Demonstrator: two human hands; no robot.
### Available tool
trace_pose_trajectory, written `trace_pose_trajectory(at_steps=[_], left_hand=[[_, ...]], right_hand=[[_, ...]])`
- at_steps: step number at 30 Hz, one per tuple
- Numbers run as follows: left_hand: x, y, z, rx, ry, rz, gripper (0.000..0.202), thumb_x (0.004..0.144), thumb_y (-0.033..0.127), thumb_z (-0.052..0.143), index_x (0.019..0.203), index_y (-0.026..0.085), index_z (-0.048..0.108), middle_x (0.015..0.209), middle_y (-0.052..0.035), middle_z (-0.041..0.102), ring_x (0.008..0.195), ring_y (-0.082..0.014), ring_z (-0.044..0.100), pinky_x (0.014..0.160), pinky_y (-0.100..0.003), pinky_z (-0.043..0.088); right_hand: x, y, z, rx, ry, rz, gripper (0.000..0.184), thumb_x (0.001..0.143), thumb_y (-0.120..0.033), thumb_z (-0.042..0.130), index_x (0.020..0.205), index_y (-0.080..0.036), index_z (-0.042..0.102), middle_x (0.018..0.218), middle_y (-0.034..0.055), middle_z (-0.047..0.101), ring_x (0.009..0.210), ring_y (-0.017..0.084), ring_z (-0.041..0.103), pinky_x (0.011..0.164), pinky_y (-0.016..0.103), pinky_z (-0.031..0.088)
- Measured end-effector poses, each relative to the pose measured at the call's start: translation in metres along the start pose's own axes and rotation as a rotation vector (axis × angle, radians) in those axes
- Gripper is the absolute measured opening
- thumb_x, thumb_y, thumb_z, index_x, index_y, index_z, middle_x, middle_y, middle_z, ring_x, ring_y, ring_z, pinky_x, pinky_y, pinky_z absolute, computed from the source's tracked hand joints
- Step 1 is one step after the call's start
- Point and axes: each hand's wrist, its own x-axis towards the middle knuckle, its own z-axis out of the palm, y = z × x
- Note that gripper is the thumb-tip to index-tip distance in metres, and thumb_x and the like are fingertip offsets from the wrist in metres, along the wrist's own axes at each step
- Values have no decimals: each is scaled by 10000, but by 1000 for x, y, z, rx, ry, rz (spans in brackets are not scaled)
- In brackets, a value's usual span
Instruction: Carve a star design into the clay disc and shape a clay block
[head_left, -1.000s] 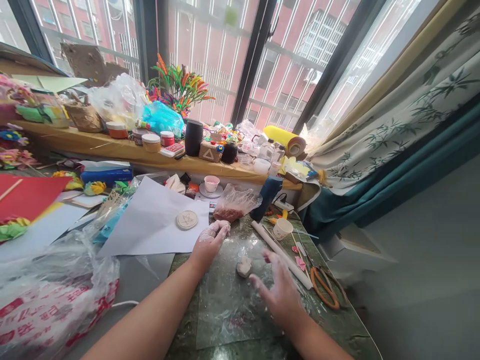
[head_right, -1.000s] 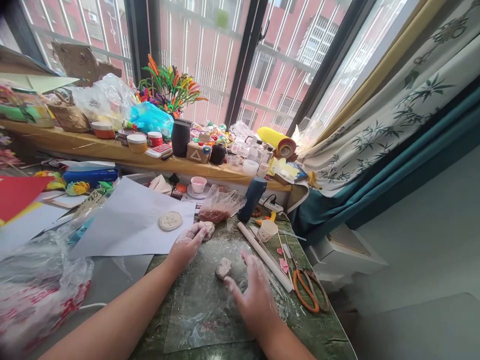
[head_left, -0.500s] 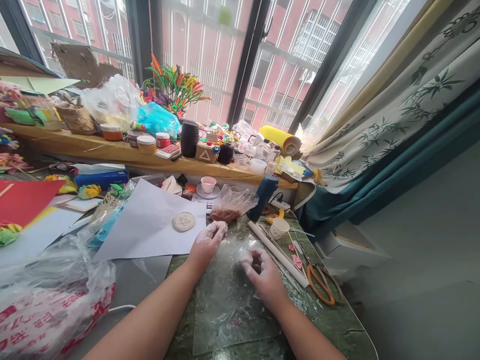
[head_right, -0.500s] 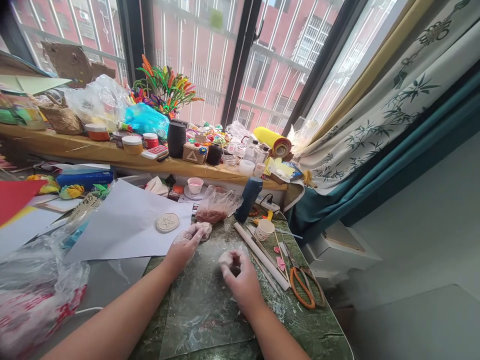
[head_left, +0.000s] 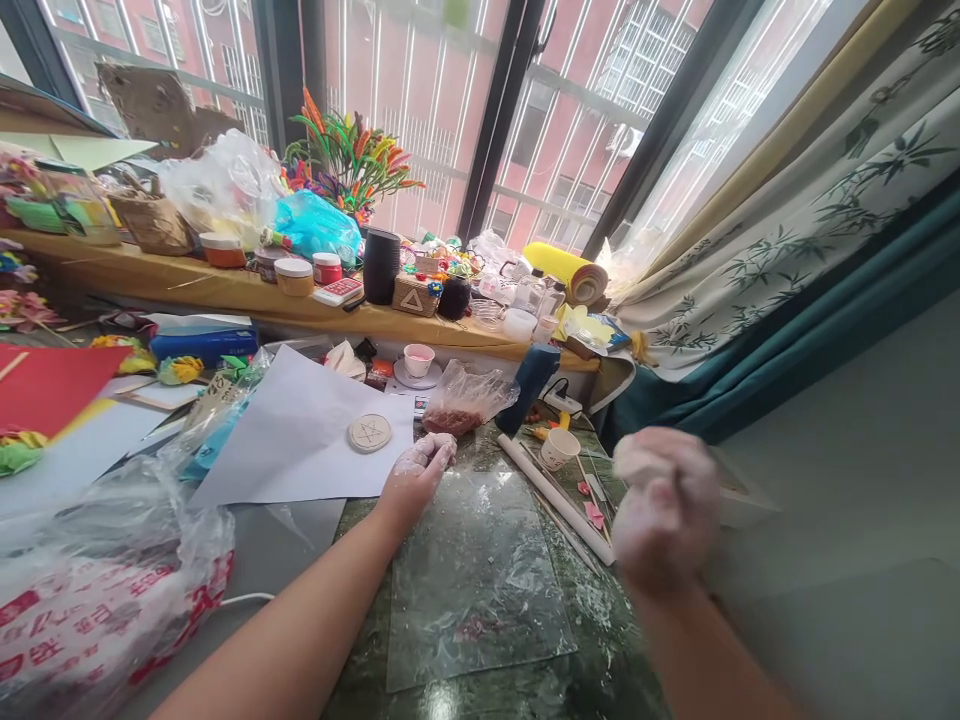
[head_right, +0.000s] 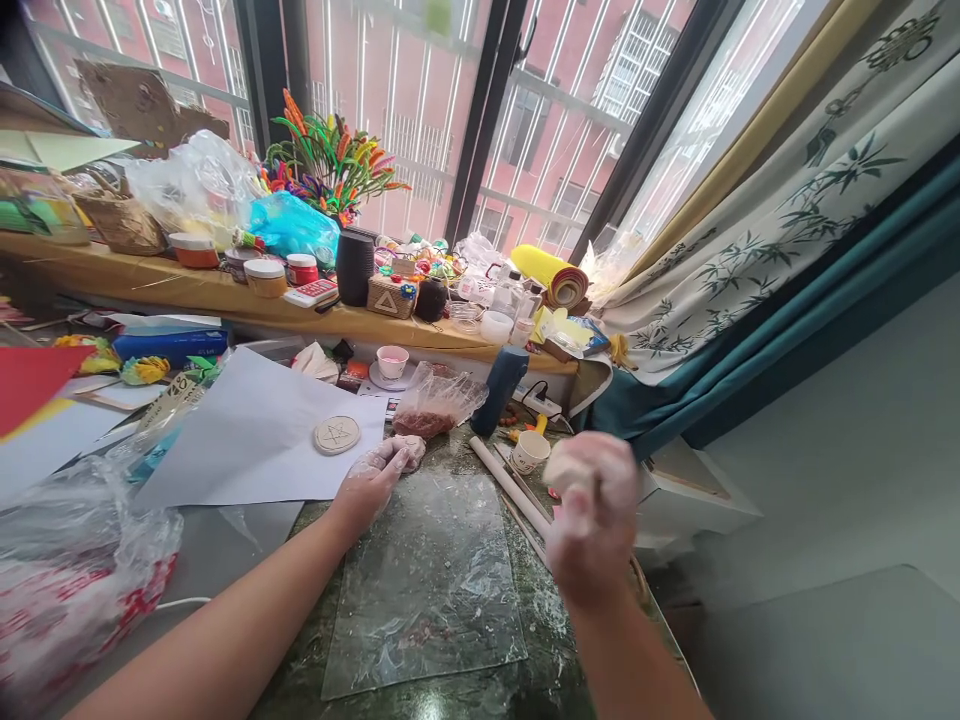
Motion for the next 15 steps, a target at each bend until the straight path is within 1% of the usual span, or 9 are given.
trace_pose_trajectory(at_steps=[1, 2, 3, 4, 6, 8, 10, 12, 15], left_hand=[[0, 0, -1, 15, 1, 1, 298, 954, 485, 583, 848, 210, 626, 846, -38, 656, 840, -195, 598, 834, -317, 494], [-1, 0, -2, 33, 1, 1, 291, 958, 477, 578, 848, 212, 629, 846, -37, 661, 840, -197, 602, 836, -319, 493], [-1, 2, -2, 56, 0, 1, 279, 962, 464, 573, 850, 214, 629, 848, -35, 663, 843, -198, 604, 839, -320, 490], [-2, 4, -3, 80, 1, 3, 265, 966, 447, 568, 850, 216, 628, 850, -34, 665, 848, -199, 606, 843, -321, 486], [-2, 9, -4, 114, -1, 11, 242, 967, 415, 559, 840, 219, 622, 847, -32, 666, 853, -202, 608, 847, -324, 479], [-3, 14, -4, 121, -3, 7, 231, 965, 399, 547, 835, 221, 617, 841, -29, 661, 848, -203, 607, 849, -325, 476], [-3, 18, -3, 121, -1, -12, 224, 958, 395, 543, 834, 223, 615, 830, -23, 652, 835, -200, 604, 846, -324, 475], [-3, 22, -3, 126, 4, -33, 217, 950, 394, 543, 837, 224, 615, 824, -19, 644, 827, -198, 599, 840, -323, 473], [-4, 23, -4, 139, -1, -41, 214, 945, 396, 543, 841, 224, 618, 825, -21, 644, 829, -201, 596, 837, -324, 466]], right_hand=[[-17, 2, 4, -50, -156, -52, 257, 979, -457, 551, 1050, -262, 703, 1029, 78, 686, 988, 283, 666, 927, 486, 548], [-35, 5, 10, -100, -427, -38, 245, 974, -456, 571, 1065, -287, 725, 1023, 73, 706, 984, 279, 675, 915, 463, 559], [-52, 8, 17, -156, -675, -15, 291, 940, -483, 631, 1147, -306, 733, 1097, 82, 730, 1031, 295, 683, 936, 463, 563], [-67, 12, 23, -222, -785, 44, 396, 926, -499, 660, 1270, -308, 704, 1221, 102, 721, 1131, 322, 671, 995, 489, 547], [-87, 19, 31, -311, -809, 203, 527, 965, -505, 616, 1441, -280, 601, 1377, 135, 665, 1216, 335, 651, 1039, 508, 534], [-96, 21, 36, -331, -737, 315, 529, 999, -488, 567, 1470, -246, 561, 1412, 152, 638, 1224, 328, 653, 1040, 505, 539], [-102, 19, 40, -316, -753, 322, 524, 947, -463, 652, 1419, -242, 598, 1396, 148, 652, 1245, 342, 646, 1054, 507, 535], [-110, 15, 46, -294, -802, 282, 500, 869, -376, 739, 1345, -253, 651, 1349, 128, 688, 1257, 354, 637, 1077, 512, 519], [-120, 11, 57, -208, -792, 298, 362, 866, -283, 705, 1227, -259, 705, 1235, 94, 738, 1173, 321, 669, 1065, 497, 518]])
